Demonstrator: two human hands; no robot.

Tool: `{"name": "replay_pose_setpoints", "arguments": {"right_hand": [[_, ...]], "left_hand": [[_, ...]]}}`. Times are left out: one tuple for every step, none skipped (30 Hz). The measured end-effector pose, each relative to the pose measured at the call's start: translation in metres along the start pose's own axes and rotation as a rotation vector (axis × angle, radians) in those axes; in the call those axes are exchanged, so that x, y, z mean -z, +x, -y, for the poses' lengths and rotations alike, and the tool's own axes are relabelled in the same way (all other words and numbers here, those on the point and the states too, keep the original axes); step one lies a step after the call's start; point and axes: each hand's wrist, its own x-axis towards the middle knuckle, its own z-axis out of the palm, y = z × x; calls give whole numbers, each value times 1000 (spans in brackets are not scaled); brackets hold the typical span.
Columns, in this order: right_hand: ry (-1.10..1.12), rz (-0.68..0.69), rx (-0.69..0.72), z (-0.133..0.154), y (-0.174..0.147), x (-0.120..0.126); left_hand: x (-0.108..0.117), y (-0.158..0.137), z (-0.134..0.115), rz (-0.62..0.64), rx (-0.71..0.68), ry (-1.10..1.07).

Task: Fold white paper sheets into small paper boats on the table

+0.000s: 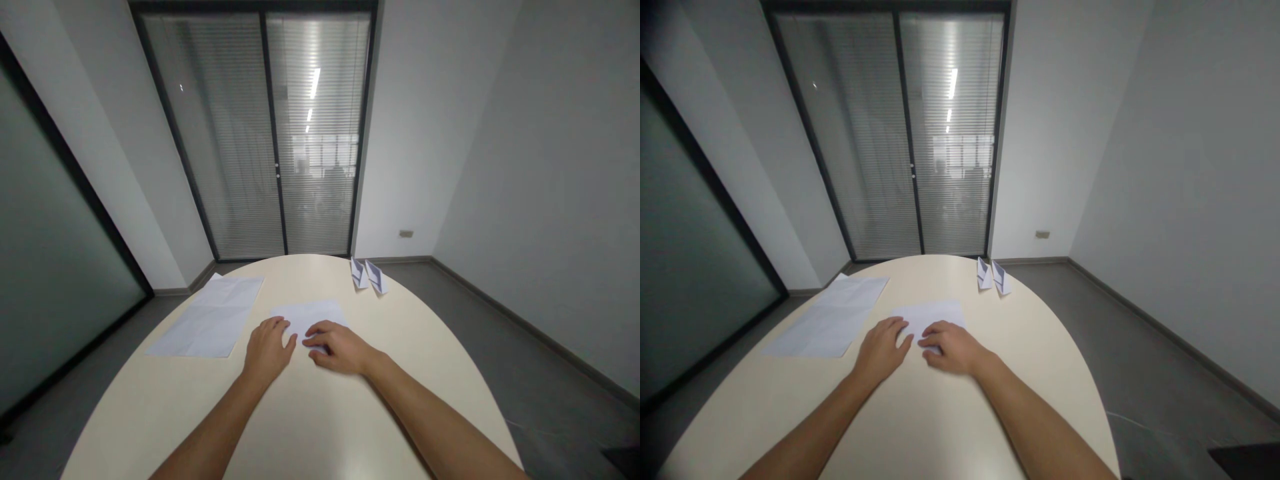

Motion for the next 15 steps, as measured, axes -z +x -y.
{"name": "replay_pose_setpoints", "arguments": {"right_hand": [[0, 5, -1, 0, 0, 0], [-1, 8, 0, -1, 0, 0], [-3, 8, 0, -1, 0, 0], [-6, 8, 0, -1, 0, 0], [-8, 7, -2, -1, 0, -1], [-9, 6, -5, -1, 0, -1], [-7, 5, -8, -1, 0, -1], [-5, 3, -10, -1, 0, -1], [-3, 1, -12, -1, 0, 0], [-2, -1, -11, 0, 0, 0], [-2, -3, -10, 0, 0, 0], [-4, -4, -7, 0, 0, 0], [-5, -5, -5, 0, 0, 0], [-5, -5, -3, 0, 0, 1], [-4, -7, -2, 0, 0, 1]], "left_hand": [[0, 1, 1, -7, 19, 18], [1, 3, 3, -12, 33, 36], [2, 4, 4, -18, 45, 52], [3, 5, 6, -25, 52, 66], [4, 5, 7, -30, 51, 76], [5, 6, 7, -36, 43, 79], [6, 6, 7, -40, 30, 75], [6, 5, 7, -38, 14, 66], [7, 4, 5, -32, -2, 53], [7, 3, 4, -21, -16, 40], [6, 1, 2, -10, -25, 30], [5, 0, 0, -1, -27, 24], [4, 0, -1, 5, -26, 23], [3, -1, -2, 8, -20, 26], [3, -1, -2, 8, -11, 32]]}}
